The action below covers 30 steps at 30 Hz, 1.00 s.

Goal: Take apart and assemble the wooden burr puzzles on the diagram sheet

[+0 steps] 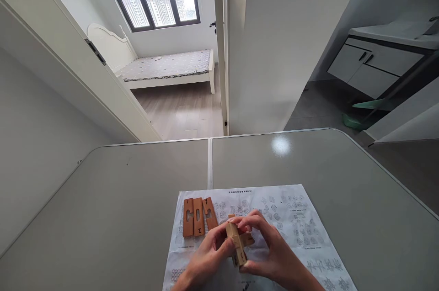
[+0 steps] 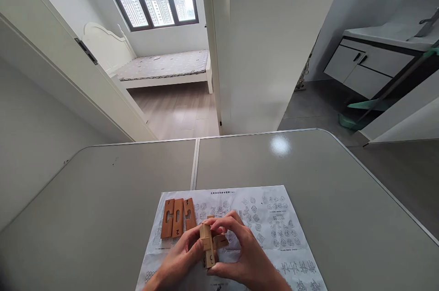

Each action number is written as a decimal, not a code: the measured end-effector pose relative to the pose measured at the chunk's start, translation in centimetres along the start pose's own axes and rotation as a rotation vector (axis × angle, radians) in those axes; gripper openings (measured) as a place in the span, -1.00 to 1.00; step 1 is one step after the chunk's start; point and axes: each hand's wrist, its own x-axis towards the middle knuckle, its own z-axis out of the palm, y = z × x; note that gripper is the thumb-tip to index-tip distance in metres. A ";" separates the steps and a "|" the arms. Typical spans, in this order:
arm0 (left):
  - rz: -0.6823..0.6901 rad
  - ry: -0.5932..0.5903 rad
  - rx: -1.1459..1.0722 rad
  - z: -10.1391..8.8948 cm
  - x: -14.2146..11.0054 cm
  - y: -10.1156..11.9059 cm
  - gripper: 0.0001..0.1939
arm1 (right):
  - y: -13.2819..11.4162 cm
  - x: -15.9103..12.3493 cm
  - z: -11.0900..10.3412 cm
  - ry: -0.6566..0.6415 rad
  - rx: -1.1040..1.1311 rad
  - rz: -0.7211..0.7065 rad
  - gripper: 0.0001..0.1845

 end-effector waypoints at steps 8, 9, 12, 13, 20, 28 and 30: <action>0.000 -0.020 -0.072 -0.1 0.0 -0.9 -0.44 | 1.0 0.0 0.6 0.178 -0.147 -0.114 -0.23; -0.011 -0.010 -0.093 -0.2 0.0 -1.2 -0.47 | 1.2 -0.1 0.6 0.190 -0.168 -0.130 -0.22; -0.030 0.040 -0.198 0.0 0.2 -1.8 -0.56 | 1.5 -0.2 0.4 0.206 -0.199 -0.140 -0.24; -0.026 0.052 -0.243 0.1 0.2 -1.9 -0.57 | 1.6 -0.2 0.4 0.204 -0.201 -0.137 -0.27; 0.032 0.165 -0.382 0.4 0.5 -1.0 -0.47 | 1.4 -0.1 0.4 0.221 -0.223 -0.117 -0.67; 0.044 0.266 -0.411 0.0 0.3 -0.8 -0.45 | 2.5 0.3 0.9 0.070 -0.552 -0.174 -0.33; 0.058 0.252 -0.410 0.1 0.5 -0.9 -0.48 | 3.0 0.3 0.9 0.022 -0.617 -0.193 -0.21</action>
